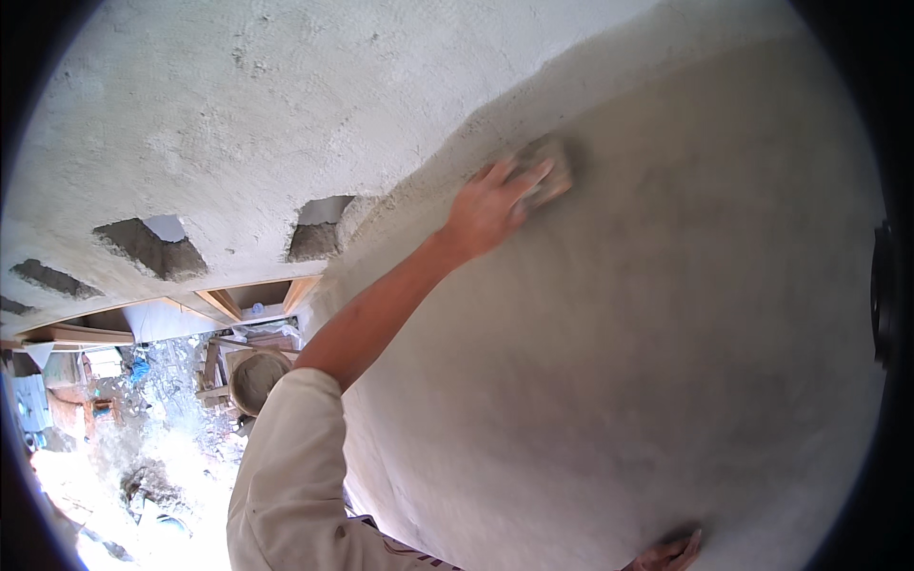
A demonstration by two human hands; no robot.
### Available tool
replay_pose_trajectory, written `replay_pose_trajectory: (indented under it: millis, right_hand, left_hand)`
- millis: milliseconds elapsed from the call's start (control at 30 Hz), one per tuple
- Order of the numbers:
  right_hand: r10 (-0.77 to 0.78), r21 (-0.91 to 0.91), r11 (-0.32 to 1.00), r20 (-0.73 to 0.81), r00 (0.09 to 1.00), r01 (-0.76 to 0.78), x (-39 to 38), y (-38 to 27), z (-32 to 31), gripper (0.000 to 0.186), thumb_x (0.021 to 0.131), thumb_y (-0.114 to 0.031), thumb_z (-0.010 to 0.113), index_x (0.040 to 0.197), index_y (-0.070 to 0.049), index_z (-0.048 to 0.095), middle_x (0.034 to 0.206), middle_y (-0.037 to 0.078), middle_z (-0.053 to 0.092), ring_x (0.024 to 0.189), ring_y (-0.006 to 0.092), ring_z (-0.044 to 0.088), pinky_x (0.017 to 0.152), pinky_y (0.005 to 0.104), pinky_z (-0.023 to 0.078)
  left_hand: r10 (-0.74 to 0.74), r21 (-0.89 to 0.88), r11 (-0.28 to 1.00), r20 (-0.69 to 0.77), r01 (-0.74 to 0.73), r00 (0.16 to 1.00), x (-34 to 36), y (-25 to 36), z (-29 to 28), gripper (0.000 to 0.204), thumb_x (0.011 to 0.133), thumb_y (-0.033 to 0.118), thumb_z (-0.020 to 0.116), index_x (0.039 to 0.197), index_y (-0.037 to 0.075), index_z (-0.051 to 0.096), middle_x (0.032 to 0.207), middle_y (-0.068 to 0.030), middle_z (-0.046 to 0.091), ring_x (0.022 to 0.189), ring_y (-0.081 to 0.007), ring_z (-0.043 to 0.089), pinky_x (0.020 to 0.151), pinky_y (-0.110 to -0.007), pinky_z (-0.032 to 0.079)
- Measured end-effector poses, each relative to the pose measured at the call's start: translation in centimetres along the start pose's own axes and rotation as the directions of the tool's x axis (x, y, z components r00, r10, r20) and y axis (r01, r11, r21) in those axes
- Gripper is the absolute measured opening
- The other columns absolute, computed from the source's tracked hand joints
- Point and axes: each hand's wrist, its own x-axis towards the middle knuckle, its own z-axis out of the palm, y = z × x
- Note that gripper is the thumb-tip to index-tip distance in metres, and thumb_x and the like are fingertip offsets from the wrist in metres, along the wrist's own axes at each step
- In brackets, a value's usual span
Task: The person smooths a wet plaster coating on a wall using a hand-held wooden float, moving it in circular and sweeping motions across the surface.
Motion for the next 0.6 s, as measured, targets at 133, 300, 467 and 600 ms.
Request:
replay_pose_trajectory:
  millis: [133,300,467,600]
  right_hand:
    - [-0.003,0.037,0.999,-0.002,1.000,0.003,0.2,-0.3,0.3,0.040,0.096,-0.030,0.051,0.086,0.002,0.072,0.075,0.013,0.069,0.053,0.0274,0.059,0.045,0.0366,0.046]
    - [0.074,0.028,0.997,0.007,0.997,-0.074,0.0,-0.3,-0.2,0.039,0.096,-0.030,0.052,0.087,0.003,0.072,0.076,0.014,0.069,0.056,0.0296,0.062,0.049,0.0371,0.049]
    - [-0.041,0.047,0.998,-0.024,0.999,0.042,0.5,-0.4,0.2,0.039,0.096,-0.029,0.052,0.087,0.003,0.072,0.076,0.015,0.069,0.059,0.0307,0.064,0.051,0.0373,0.051]
    - [-0.019,0.017,1.000,0.001,1.000,0.019,-0.2,-0.4,0.1,0.040,0.096,-0.029,0.051,0.085,0.003,0.071,0.078,0.017,0.070,0.060,0.0314,0.066,0.052,0.0387,0.053]
  left_hand:
    - [-0.003,0.126,0.992,0.001,0.003,1.000,2.6,-0.8,1.7,0.070,0.079,0.010,0.065,0.143,0.023,0.041,0.119,-0.0175,0.052,0.102,-0.0354,0.059,0.086,-0.043,0.052]
    - [-0.295,0.262,0.938,0.268,0.226,0.917,-6.9,-9.1,3.5,0.056,0.087,0.020,0.059,0.141,0.025,0.043,0.133,-0.0164,0.048,0.116,-0.0366,0.054,0.093,-0.042,0.051]
    - [-0.431,0.296,0.890,0.295,0.348,0.853,-15.6,-16.0,4.8,0.061,0.084,0.015,0.063,0.141,0.024,0.042,0.131,-0.0151,0.049,0.111,-0.0351,0.056,0.092,-0.041,0.051]
    - [-0.148,0.096,0.985,0.078,0.141,0.986,-8.0,-6.2,3.5,0.068,0.079,0.007,0.064,0.141,0.023,0.043,0.126,-0.0142,0.052,0.110,-0.0345,0.057,0.090,-0.042,0.051]
